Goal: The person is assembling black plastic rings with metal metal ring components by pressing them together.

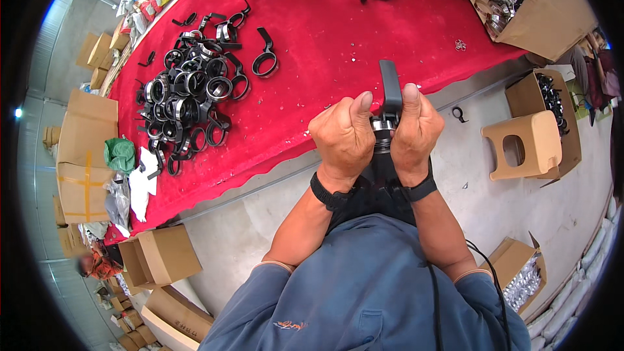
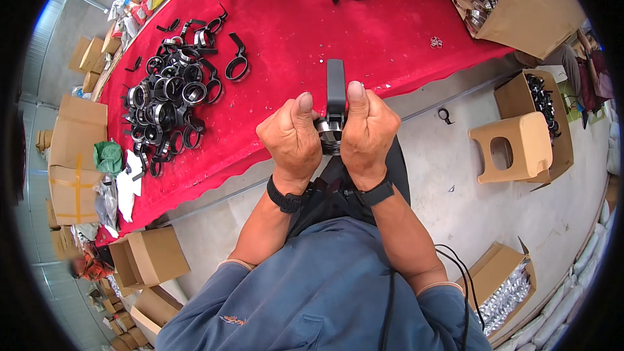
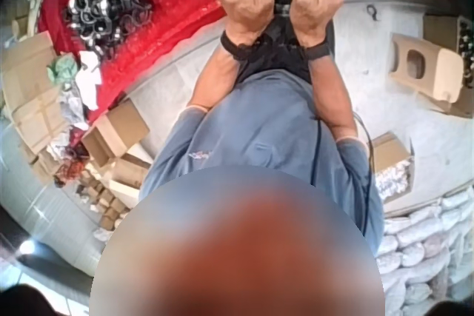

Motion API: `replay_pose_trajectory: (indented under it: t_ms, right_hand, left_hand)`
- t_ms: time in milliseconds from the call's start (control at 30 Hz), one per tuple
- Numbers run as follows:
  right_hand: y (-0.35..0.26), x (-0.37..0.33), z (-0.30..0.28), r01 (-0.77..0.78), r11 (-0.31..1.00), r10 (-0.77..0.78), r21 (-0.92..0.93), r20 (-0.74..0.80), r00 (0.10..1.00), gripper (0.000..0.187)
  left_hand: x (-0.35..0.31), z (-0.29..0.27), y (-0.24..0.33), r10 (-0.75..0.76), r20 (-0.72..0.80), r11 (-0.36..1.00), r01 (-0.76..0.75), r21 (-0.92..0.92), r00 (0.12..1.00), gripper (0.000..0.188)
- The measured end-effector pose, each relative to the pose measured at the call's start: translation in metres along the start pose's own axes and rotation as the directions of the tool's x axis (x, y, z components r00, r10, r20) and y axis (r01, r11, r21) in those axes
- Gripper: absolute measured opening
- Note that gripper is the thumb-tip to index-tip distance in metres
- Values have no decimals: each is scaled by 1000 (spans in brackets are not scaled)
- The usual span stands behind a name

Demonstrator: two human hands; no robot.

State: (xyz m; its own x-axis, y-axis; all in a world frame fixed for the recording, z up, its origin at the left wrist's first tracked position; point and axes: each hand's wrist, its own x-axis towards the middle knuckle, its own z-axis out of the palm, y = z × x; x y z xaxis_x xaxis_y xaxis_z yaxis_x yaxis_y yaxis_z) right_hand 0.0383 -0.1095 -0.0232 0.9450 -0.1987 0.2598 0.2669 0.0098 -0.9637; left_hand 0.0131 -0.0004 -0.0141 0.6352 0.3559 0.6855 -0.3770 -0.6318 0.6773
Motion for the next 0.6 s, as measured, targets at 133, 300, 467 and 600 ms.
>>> replay_pose_trajectory:
  t_ms: [133, 300, 467, 600]
  right_hand:
    - [1, 8, -1, -104, 994, 105, 31, -20, 994, 63]
    - [11, 27, -14, -397, 894, 406, 208, -2, 914, 64]
    - [25, 27, -15, -494, 828, 504, 264, 34, 863, 66]
    - [50, 23, -27, -423, 811, 433, 405, 73, 899, 67]
  left_hand:
    - [-3, 5, 1, -100, 18, 995, 100, -25, 995, 44]
    - [-11, -5, -4, -394, 491, 738, 586, -334, 777, 35]
    - [-20, -23, -4, -434, 664, 620, 736, -270, 609, 44]
    - [-34, -6, -13, -393, 615, 555, 709, -434, 684, 42]
